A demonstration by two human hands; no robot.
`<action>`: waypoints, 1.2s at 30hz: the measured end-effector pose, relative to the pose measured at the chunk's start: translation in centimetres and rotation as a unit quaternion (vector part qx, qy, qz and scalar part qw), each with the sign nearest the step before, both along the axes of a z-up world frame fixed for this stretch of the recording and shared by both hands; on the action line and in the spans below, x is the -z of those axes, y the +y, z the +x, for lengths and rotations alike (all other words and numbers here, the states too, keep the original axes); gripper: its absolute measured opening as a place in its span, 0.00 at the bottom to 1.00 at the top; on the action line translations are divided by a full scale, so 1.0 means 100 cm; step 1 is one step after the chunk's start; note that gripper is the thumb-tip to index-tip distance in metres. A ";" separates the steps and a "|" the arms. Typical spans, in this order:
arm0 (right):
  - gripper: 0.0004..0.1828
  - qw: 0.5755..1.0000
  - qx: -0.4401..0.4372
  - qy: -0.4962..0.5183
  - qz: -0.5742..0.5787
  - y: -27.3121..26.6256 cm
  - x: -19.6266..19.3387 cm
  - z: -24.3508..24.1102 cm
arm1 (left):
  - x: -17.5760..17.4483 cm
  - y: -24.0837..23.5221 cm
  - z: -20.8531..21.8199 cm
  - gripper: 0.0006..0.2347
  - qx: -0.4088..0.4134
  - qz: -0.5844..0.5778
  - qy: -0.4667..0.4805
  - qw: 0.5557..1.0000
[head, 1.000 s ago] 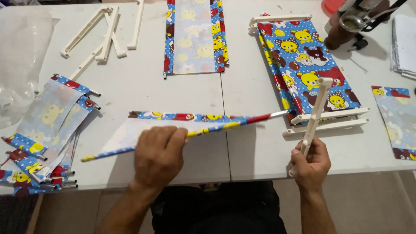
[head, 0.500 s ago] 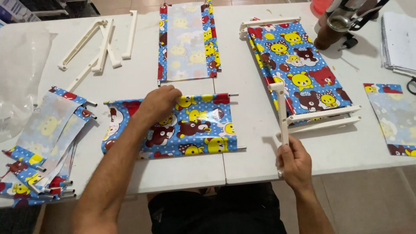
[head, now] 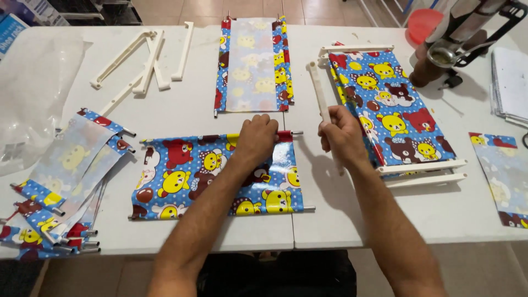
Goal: Assembling fabric shelves by sliding plastic rods through sleeves and attaching end frames.
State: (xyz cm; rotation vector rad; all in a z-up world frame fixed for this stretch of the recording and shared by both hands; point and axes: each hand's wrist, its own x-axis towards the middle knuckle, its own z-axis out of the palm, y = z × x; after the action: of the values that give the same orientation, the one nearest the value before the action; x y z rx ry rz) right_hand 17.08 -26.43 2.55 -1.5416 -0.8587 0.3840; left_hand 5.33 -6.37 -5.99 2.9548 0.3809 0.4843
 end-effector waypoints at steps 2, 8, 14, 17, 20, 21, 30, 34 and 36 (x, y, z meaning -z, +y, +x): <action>0.16 1.000 0.009 0.027 -0.007 0.001 0.011 -0.002 | 0.005 0.000 -0.007 0.09 -0.001 0.012 -0.042 0.999; 0.21 0.995 -0.054 0.081 -0.038 -0.012 0.022 -0.005 | -0.028 -0.010 -0.025 0.06 -0.003 0.030 -0.161 0.986; 0.31 0.982 -0.160 0.095 0.019 -0.016 0.035 0.004 | -0.028 -0.009 -0.026 0.07 -0.013 0.026 -0.180 0.983; 0.31 0.980 -0.176 0.088 0.016 -0.018 0.035 0.006 | -0.028 -0.009 -0.025 0.07 -0.010 0.032 -0.187 0.982; 0.29 0.978 -0.183 0.096 0.021 -0.021 0.045 0.012 | -0.028 -0.010 -0.027 0.07 -0.007 0.023 -0.188 0.982; 0.29 0.975 -0.191 0.109 0.029 -0.022 0.049 0.016 | -0.028 -0.009 -0.026 0.07 -0.008 0.015 -0.188 0.982; 0.37 0.963 -0.218 0.124 0.095 -0.016 0.053 0.018 | -0.024 -0.015 -0.023 0.06 0.002 0.014 -0.195 0.981; 0.34 0.974 -0.186 0.102 0.081 -0.015 0.045 0.008 | -0.025 -0.016 -0.024 0.12 0.009 0.011 -0.196 0.980; 0.33 0.980 -0.157 0.079 0.090 -0.012 0.037 0.000 | -0.026 -0.017 -0.025 0.11 0.003 0.026 -0.200 0.979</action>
State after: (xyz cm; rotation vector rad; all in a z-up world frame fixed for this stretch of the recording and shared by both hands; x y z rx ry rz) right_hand 17.10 -27.65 -1.11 -1.1925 -0.9854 0.6308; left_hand 2.81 -8.08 -3.38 2.8054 0.3142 1.0761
